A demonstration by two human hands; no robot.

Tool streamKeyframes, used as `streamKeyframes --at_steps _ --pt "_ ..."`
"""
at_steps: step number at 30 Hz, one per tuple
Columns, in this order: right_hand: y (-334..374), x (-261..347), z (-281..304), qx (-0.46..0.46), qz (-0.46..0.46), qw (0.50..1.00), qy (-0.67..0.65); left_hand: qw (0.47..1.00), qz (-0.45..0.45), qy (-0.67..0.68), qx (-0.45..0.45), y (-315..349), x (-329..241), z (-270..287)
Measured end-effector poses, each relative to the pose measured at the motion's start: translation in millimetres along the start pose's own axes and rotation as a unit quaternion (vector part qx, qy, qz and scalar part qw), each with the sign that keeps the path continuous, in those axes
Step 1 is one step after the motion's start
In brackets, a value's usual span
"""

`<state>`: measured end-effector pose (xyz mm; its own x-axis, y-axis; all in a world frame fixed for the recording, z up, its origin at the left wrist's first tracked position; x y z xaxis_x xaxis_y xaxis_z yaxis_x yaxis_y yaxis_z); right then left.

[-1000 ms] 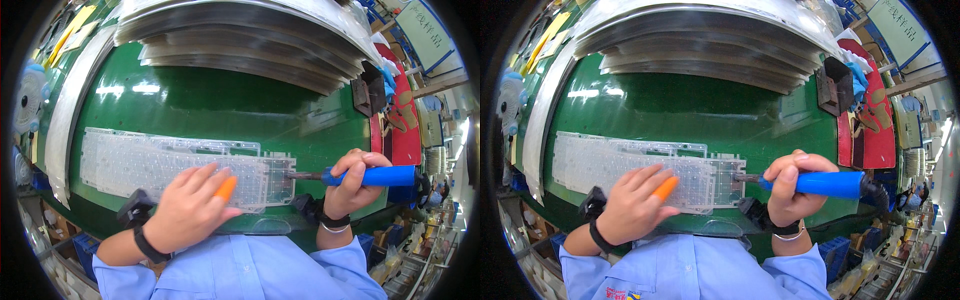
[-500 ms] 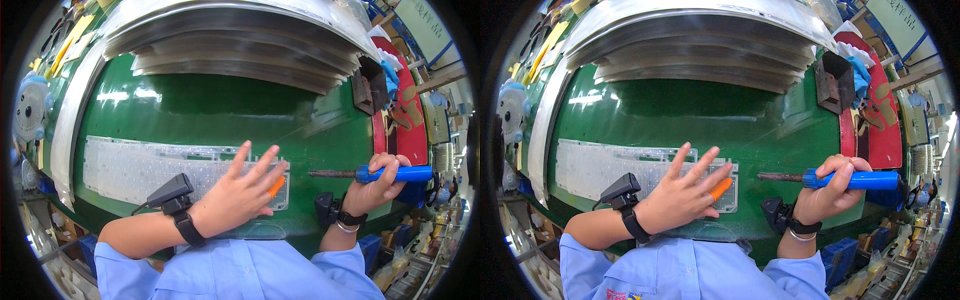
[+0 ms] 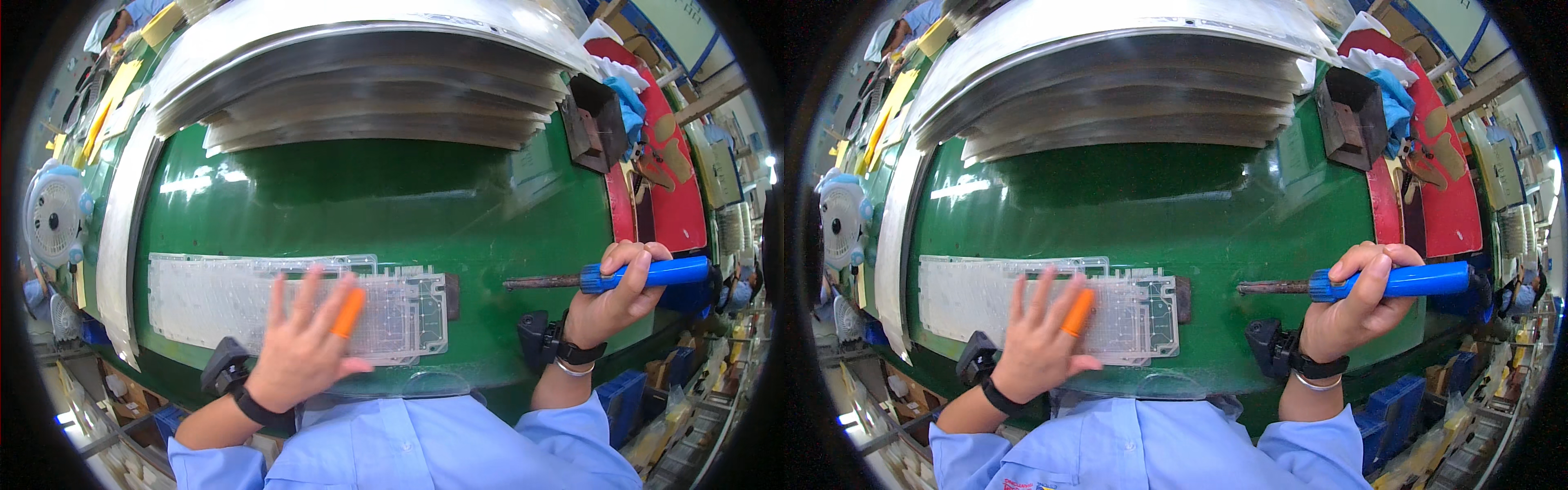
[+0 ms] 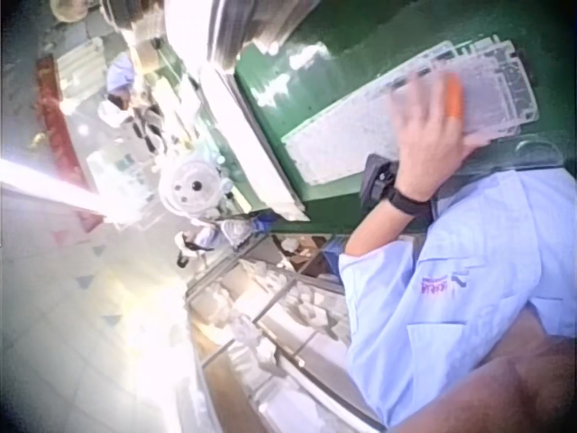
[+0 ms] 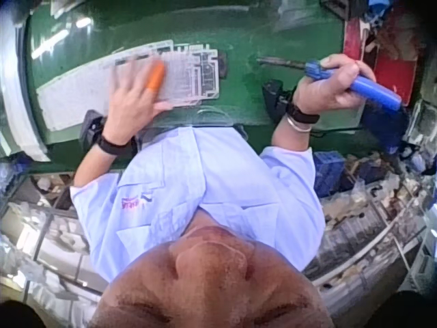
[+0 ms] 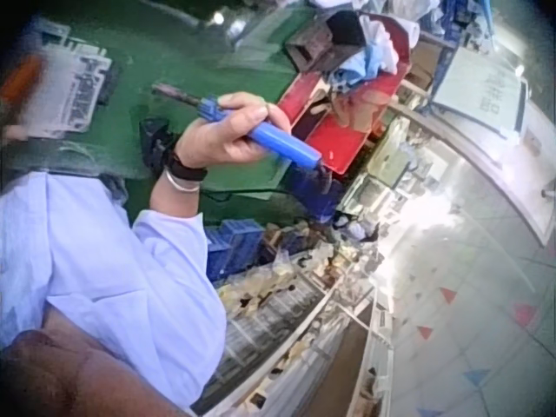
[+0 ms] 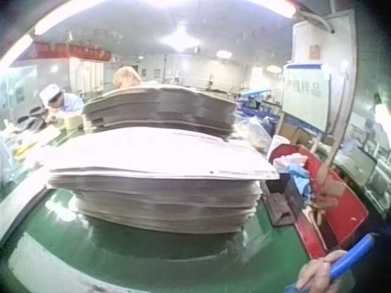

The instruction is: Soldering components onto a transparent keyboard membrane or circuit sheet using a soldering iron.

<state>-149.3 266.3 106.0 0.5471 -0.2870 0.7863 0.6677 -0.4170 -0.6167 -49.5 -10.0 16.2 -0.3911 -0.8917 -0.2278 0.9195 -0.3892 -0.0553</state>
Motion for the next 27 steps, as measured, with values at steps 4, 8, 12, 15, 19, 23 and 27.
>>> streamKeyframes --at_steps 4,8,12,15,19,23,27 --pt "0.2 0.2 -1.1 0.008 0.005 1.000 -0.017 0.997 0.061 -0.036 0.000 26.3 28.9 6.6" --pt "1.9 1.8 -1.4 0.016 0.011 1.000 -0.017 0.996 0.036 -0.074 -0.023 14.4 19.0 21.2" --pt "1.8 -1.4 -2.4 0.008 0.001 1.000 -0.019 0.988 -0.112 0.103 -0.015 -6.8 -28.1 9.1" --pt "0.4 -3.7 1.3 0.000 -0.005 1.000 -0.026 0.981 -0.182 0.066 -0.006 -5.8 -44.4 -6.0" --pt "-1.1 -1.0 4.9 -0.009 -0.004 1.000 -0.027 0.978 -0.193 0.072 -0.037 -6.1 -46.3 0.2" --pt "-0.4 0.0 3.3 0.020 0.003 0.998 -0.052 0.974 -0.166 0.136 -0.076 -16.8 -33.2 29.8" --pt "0.3 -0.2 3.4 0.022 0.002 0.999 -0.048 0.957 -0.121 -0.056 -0.259 -58.0 3.4 127.4"
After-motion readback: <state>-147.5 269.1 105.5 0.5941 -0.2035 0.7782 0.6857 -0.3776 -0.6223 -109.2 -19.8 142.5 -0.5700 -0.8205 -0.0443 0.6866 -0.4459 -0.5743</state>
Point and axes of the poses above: each hand's wrist, its own y-axis away from the middle knuckle, its own z-axis out of the back of the hand, x = y × z, the point moved 10 cm from there along -y, towards the middle knuckle, and after that the axes turned 7 degrees about y, right-handed, at the moved point
